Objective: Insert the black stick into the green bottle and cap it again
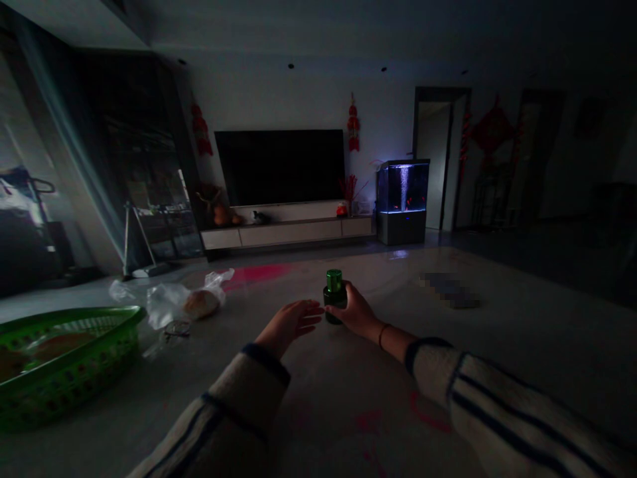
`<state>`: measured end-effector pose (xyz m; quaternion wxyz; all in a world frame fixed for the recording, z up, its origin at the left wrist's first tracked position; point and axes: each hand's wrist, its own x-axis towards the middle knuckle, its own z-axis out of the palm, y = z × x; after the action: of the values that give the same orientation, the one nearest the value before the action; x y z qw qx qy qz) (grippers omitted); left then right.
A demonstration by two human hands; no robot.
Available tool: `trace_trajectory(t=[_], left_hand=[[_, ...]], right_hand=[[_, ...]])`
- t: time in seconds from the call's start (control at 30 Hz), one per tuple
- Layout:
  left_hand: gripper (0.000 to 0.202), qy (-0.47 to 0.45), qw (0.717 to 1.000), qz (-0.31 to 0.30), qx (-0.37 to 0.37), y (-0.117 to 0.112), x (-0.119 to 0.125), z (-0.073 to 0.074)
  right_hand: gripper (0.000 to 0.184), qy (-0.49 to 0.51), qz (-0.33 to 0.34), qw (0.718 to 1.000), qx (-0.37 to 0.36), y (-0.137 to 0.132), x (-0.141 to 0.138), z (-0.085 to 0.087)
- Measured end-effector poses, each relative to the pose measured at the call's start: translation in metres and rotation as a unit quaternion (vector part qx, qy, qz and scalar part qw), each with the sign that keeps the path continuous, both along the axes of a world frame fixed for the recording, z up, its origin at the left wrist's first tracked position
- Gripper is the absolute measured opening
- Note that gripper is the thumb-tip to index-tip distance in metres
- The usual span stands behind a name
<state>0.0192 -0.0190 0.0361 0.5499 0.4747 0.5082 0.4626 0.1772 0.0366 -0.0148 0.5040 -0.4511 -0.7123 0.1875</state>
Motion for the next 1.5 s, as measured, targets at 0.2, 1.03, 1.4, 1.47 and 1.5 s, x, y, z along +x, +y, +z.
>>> trace_trajectory(t=[0.2, 1.03, 1.4, 1.47, 1.5], left_hand=[[0.024, 0.014, 1.000, 0.001, 0.003, -0.001, 0.000, 0.002], [0.022, 0.072, 0.997, -0.008, 0.035, -0.003, -0.008, -0.001], [0.024, 0.095, 0.995, -0.002, 0.027, -0.010, -0.017, -0.003], [0.024, 0.095, 0.995, -0.005, 0.029, -0.011, -0.018, -0.004], [0.023, 0.094, 0.995, -0.006, 0.028, -0.011, -0.019, -0.004]], right_hand=[[0.058, -0.008, 0.015, 1.000, -0.018, -0.007, 0.005, 0.002], [0.061, -0.059, 0.148, 0.986, -0.048, -0.029, 0.027, 0.020], [0.057, -0.064, 0.147, 0.986, -0.040, -0.036, 0.026, 0.019], [0.058, -0.061, 0.150, 0.986, -0.046, -0.039, 0.026, 0.020], [0.059, -0.060, 0.153, 0.985, -0.050, -0.040, 0.026, 0.020]])
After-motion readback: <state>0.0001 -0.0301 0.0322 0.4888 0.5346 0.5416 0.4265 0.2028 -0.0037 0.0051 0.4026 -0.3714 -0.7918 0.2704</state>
